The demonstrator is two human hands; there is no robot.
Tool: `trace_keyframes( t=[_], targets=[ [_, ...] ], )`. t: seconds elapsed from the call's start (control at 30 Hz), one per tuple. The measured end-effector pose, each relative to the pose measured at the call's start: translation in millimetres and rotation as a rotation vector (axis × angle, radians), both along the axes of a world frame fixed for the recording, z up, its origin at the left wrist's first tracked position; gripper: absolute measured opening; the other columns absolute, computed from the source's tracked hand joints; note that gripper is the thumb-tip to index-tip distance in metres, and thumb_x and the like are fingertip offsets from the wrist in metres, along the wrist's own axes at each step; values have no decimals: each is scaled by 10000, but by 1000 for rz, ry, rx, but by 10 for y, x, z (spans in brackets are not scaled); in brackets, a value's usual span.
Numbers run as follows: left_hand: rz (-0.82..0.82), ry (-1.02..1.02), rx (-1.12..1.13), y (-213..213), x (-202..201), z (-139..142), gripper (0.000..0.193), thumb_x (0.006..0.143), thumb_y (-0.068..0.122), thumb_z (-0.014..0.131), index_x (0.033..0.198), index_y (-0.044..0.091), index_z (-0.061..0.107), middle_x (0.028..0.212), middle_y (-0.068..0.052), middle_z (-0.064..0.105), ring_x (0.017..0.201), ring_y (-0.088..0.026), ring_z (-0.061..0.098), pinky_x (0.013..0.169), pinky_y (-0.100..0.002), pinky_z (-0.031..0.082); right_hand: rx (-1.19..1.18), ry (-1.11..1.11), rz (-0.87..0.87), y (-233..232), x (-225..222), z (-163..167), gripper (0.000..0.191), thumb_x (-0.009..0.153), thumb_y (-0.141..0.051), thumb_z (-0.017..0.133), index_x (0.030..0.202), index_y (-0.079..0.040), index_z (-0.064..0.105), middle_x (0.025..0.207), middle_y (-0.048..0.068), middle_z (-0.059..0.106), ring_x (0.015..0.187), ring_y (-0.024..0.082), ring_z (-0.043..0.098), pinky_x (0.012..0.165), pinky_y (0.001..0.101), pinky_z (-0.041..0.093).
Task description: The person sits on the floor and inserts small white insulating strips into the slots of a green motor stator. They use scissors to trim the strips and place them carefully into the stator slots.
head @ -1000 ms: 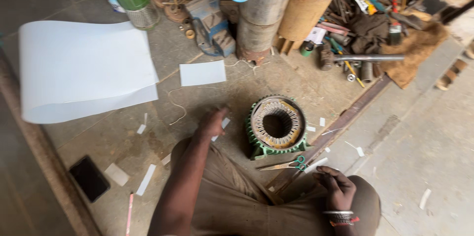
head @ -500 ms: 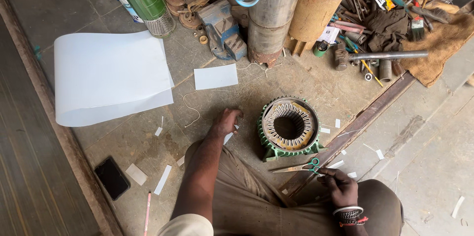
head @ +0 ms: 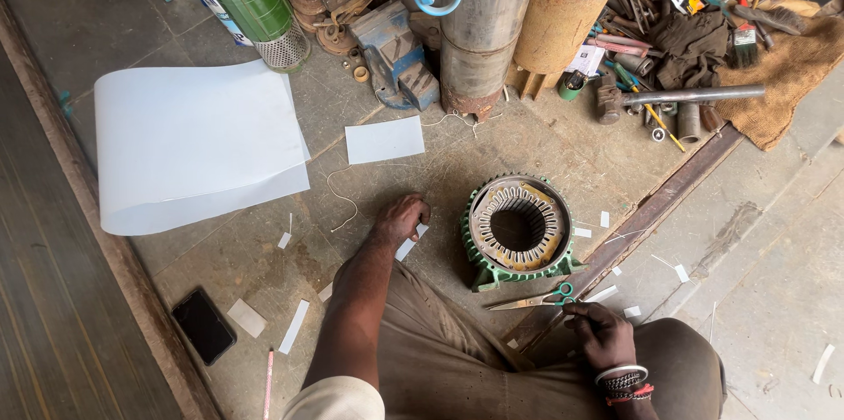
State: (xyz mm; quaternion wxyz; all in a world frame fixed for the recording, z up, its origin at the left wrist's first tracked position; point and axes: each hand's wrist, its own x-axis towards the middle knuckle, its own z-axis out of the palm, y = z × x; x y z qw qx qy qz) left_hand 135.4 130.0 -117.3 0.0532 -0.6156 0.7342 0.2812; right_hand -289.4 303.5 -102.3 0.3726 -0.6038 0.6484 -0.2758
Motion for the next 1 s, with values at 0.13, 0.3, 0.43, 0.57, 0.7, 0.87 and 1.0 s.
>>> trace_keyframes(
  t=[0.13,0.3,0.43,0.57,0.7,0.87,1.0],
  targets=[
    [6,61,-40,91,-9,31,326,714,34,897,970,89,703,1148,-72,679,1150,-254,632,1020,-437,526,26,30,-6,0,3,-30,254,889,-45,635,1062,-111,810,959,80,842,853,181,836,747,317,651],
    [197,362,-88,102,-7,-12,364,800,-14,806,1121,101,678,1006,-102,734,936,-238,722,759,-383,630,10,26,4,12,-9,-116,255,882,-32,643,1063,-95,811,941,93,843,853,180,837,759,318,649],
    [599,933,-152,235,24,250,251,905,17,705,1144,87,739,955,-118,780,764,-187,789,591,-279,682,-26,-309,-33,60,-53,-70,253,894,5,628,1098,-6,776,1029,140,824,916,233,818,820,364,653],
    [530,1533,-154,925,6,711,183,908,-64,694,1049,41,745,911,-150,768,769,-188,776,673,-318,685,-14,-604,-130,97,36,280,244,981,7,581,1154,57,745,1069,206,795,971,294,785,883,419,646],
    [13,1411,-345,1314,-297,1191,190,891,-117,754,905,72,736,1062,-130,768,901,-174,747,699,-252,621,-127,-640,105,19,370,947,270,940,-41,653,1186,26,743,1169,192,773,1074,288,758,945,406,611],
    [-180,1342,-359,1425,-618,1689,251,812,-161,755,861,78,698,1074,-50,611,1100,-203,736,863,-298,694,-458,-270,397,-39,696,1786,464,733,-138,852,1157,4,728,1225,169,734,1145,272,715,979,407,549],
    [-191,1342,-511,1396,-743,1790,260,798,-148,786,852,92,701,1013,-39,627,1048,-191,753,798,-291,677,-480,-430,151,2,832,1916,576,779,-87,820,1308,-12,604,1315,175,664,1131,261,685,950,383,565]
  ],
)
